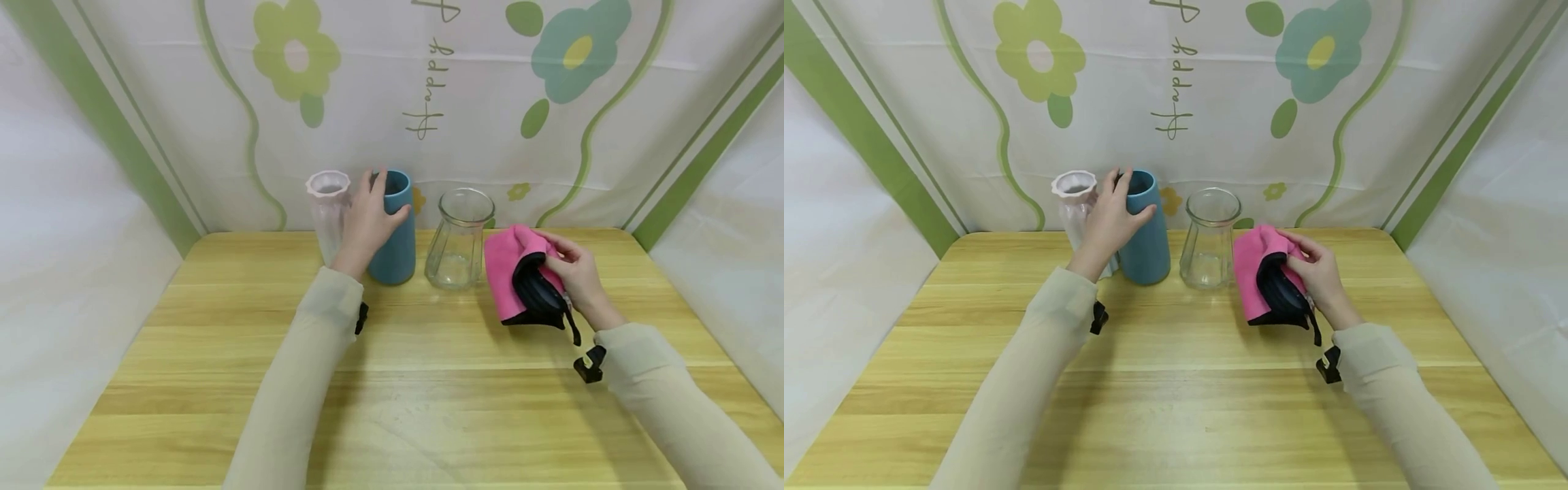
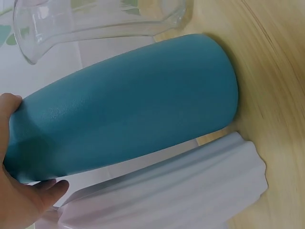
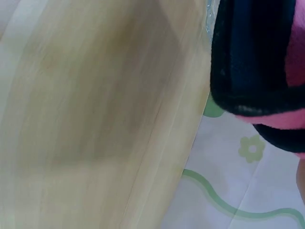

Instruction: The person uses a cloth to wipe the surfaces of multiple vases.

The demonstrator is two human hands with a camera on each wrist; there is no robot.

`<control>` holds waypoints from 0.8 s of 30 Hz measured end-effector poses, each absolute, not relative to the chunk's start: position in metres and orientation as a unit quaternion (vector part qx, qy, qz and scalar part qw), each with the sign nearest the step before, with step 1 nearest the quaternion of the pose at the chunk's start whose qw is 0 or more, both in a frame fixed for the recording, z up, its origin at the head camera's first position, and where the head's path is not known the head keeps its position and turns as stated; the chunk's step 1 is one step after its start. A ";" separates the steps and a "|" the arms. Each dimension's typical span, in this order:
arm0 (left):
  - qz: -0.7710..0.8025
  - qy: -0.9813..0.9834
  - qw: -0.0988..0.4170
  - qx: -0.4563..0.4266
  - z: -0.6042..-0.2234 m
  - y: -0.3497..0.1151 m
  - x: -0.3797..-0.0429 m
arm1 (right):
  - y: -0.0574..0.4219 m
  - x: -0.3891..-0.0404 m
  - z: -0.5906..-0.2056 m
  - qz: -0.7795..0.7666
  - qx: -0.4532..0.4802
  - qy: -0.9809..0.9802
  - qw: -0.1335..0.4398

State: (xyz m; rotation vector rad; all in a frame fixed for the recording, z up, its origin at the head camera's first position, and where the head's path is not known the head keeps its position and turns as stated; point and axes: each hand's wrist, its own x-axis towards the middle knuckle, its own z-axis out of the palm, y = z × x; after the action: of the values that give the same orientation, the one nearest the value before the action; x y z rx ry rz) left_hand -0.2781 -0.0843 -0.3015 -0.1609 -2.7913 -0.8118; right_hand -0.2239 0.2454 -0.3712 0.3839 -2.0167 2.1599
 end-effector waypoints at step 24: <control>-0.122 -0.882 0.380 -0.251 -0.320 -0.025 -0.250 | 0.241 -0.235 -0.375 0.653 -0.012 -0.739 0.166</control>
State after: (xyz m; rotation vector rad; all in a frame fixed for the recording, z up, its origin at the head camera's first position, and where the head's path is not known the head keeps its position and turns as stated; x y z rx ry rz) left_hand -0.2501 -0.0253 -0.3198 -0.6419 -2.2524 -0.3127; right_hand -0.2352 0.2412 -0.3755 -0.0342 -2.1042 1.8605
